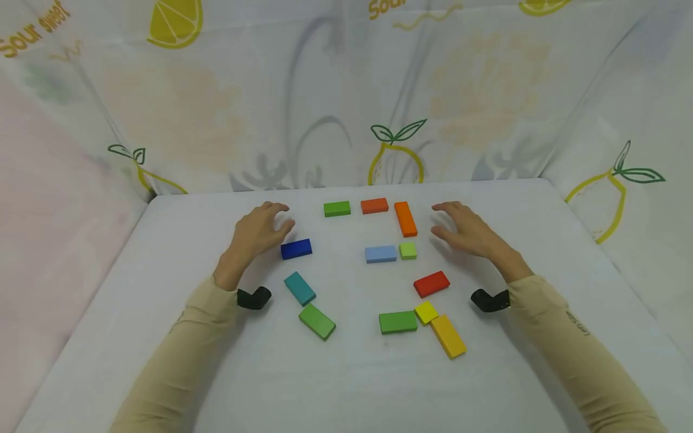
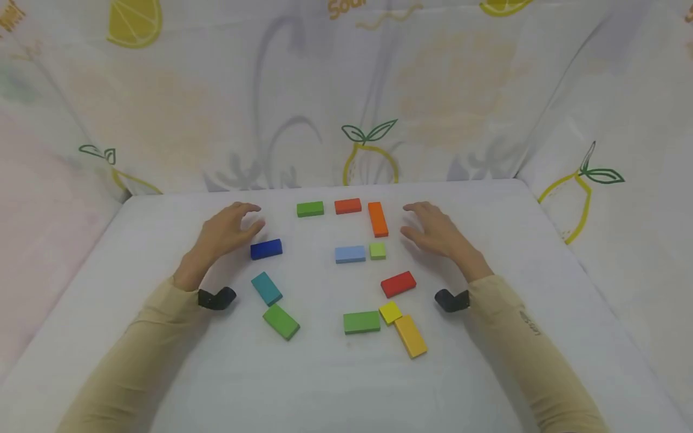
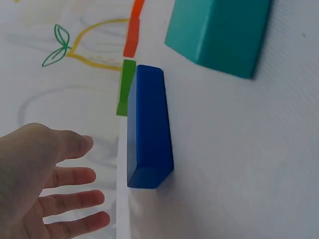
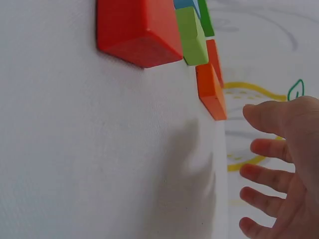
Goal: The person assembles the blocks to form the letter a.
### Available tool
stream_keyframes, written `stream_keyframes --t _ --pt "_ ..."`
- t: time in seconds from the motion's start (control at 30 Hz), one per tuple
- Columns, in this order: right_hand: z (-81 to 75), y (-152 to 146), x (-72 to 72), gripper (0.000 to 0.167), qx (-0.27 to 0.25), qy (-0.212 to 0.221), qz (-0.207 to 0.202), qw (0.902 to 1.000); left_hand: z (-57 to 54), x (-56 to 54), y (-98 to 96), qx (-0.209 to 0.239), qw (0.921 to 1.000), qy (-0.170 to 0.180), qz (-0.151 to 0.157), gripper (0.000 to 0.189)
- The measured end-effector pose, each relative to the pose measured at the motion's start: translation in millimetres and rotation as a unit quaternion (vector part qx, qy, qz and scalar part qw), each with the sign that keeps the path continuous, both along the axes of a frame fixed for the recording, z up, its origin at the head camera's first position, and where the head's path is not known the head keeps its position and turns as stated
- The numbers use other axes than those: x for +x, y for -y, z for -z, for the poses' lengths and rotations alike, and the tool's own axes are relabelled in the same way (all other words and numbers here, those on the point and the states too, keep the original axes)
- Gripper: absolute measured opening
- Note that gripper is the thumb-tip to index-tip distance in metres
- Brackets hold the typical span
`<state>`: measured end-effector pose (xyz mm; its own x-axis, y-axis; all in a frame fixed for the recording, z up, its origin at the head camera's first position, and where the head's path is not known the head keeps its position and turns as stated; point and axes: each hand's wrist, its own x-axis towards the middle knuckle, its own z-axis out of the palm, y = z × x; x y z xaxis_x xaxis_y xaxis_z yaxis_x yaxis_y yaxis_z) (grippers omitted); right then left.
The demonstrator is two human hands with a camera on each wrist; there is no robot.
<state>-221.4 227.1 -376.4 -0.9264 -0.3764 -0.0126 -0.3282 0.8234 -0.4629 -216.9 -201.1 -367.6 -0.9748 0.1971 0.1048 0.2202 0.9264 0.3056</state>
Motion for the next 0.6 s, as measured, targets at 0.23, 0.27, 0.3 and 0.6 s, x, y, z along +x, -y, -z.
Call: stream_keyframes --t 0.23,0.27,0.3,0.6 --pt "-1.0 7 -1.3 0.050 0.005 0.028 -0.008 0.9996 -6.8 -5.7 -17.4 0.004 0.9998 0.007 0.016 0.044" --pt "-1.1 8 -0.8 0.050 0.007 0.033 -0.009 0.9994 -7.9 -6.3 -20.0 0.004 0.9998 0.009 0.018 0.044" --pt "-1.4 9 0.0 0.050 0.008 0.038 -0.012 0.9992 -8.9 -6.7 -22.7 0.004 0.9997 0.011 0.020 0.044" --pt "-4.9 18 5.9 0.045 -0.005 0.072 -0.031 0.9969 -9.2 -16.1 -38.3 -0.001 0.9989 0.024 0.041 0.042"
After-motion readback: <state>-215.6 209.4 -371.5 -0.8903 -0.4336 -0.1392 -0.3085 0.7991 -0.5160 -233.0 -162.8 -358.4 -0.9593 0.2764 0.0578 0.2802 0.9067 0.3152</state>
